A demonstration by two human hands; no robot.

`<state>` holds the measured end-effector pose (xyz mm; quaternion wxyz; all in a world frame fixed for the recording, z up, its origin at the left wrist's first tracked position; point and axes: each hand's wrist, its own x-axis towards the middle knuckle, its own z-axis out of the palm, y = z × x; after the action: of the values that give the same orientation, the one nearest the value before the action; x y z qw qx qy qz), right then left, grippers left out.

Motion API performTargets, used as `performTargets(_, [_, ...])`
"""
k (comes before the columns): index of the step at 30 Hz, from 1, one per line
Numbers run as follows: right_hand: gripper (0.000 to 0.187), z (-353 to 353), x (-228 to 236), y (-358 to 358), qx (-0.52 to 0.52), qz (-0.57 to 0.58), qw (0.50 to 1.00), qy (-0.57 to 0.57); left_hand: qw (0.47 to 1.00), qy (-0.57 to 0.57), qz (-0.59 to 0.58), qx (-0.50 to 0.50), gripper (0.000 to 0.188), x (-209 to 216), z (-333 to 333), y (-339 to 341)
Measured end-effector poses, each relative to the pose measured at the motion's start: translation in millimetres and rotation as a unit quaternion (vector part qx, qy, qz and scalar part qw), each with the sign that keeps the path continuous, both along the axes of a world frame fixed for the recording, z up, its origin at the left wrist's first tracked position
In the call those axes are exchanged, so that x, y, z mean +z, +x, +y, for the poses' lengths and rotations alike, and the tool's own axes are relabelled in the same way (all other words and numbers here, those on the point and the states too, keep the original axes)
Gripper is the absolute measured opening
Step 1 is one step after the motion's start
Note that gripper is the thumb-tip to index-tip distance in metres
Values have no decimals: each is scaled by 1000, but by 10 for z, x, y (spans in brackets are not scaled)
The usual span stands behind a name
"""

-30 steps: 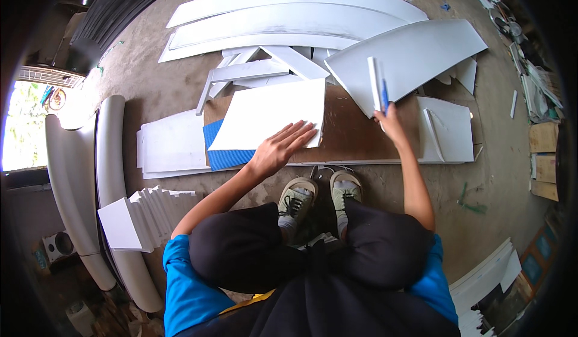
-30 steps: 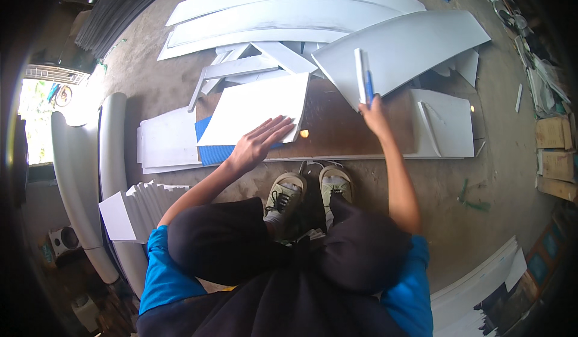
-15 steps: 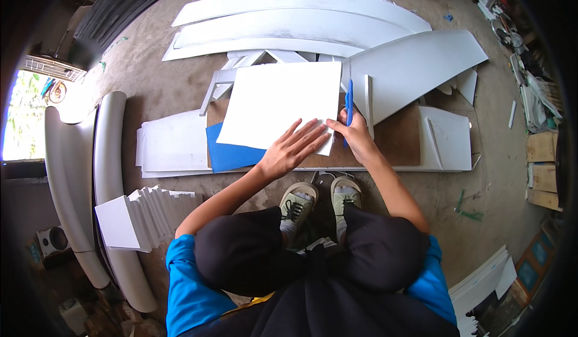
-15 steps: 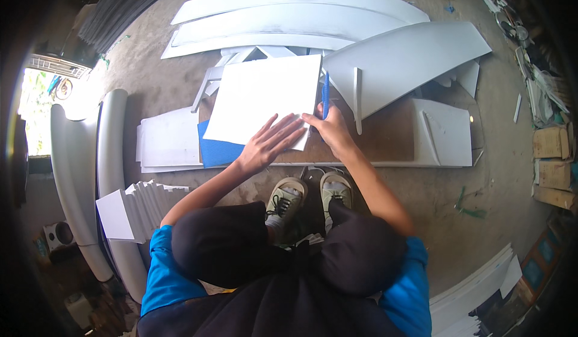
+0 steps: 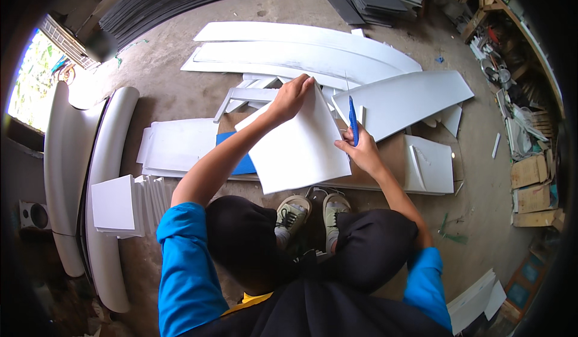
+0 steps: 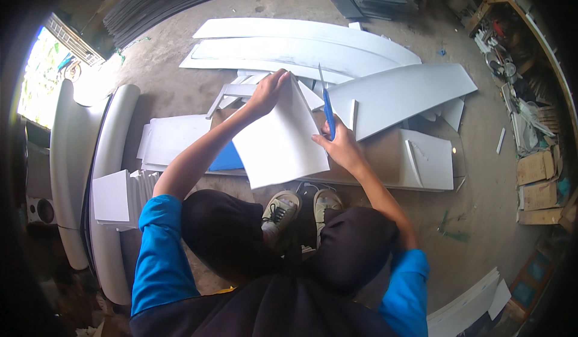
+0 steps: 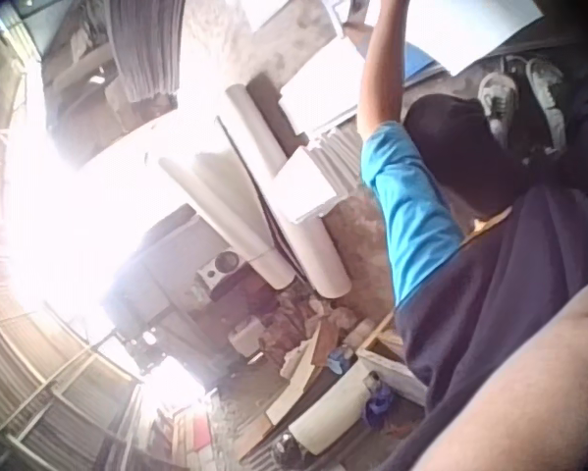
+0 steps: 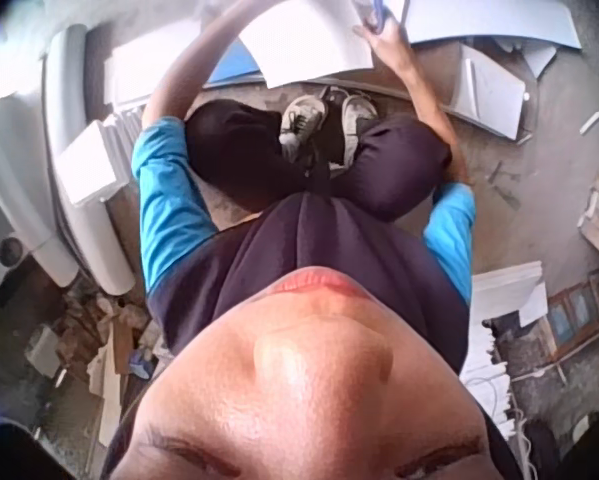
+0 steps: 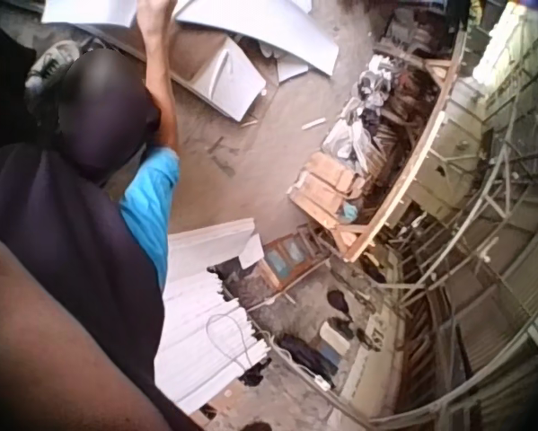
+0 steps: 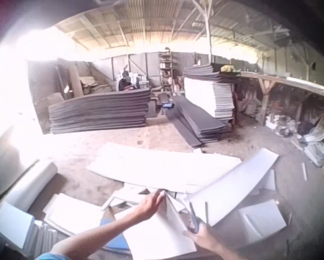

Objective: The person sits on the floor and uses a utility knife to cut a blue textured sheet and a white sheet. They use a larger white sheet as a straight edge guide to ensure straight cuts, repeatedly scoring and snapping the material.

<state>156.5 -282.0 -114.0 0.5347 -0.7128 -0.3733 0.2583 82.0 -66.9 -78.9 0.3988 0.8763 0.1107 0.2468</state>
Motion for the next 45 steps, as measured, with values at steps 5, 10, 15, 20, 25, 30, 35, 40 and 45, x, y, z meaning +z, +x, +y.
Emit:
performTargets(5, [31, -52, 759, -6, 58, 129, 989, 33, 985, -54, -113, 118, 39, 223, -49, -174])
performTargets(10, [35, -130, 1272, 128, 114, 11, 993, 25, 956, -60, -253, 134, 35, 802, -297, -195])
performTargets(15, [30, -62, 1451, -166, 61, -218, 973, 37, 956, -138, -244, 86, 35, 922, -415, -314])
performTargets(20, [31, -199, 1439, -267, 64, -326, 943, -14, 936, -287, -196, 54, 40, 751, -403, -328])
performTargets(25, [44, -177, 1376, -319, 105, -426, 898, 40, 932, -307, -177, 74, 42, 734, -365, -330])
performTargets(30, [44, -193, 1397, -331, 113, -467, 877, 21, 921, -322, -192, 103, 44, 784, -421, -316])
performTargets(35, [44, -204, 1370, -305, 100, -456, 884, 3, 918, -337, -188, 95, 45, 798, -438, -314])
performTargets(40, [42, -182, 1331, -295, 90, -474, 876, -3, 918, -340, -181, 95, 47, 722, -439, -314])
performTargets(45, [40, -226, 1308, -271, 98, -469, 877, -35, 916, -348, -168, 108, 49, 689, -540, -304])
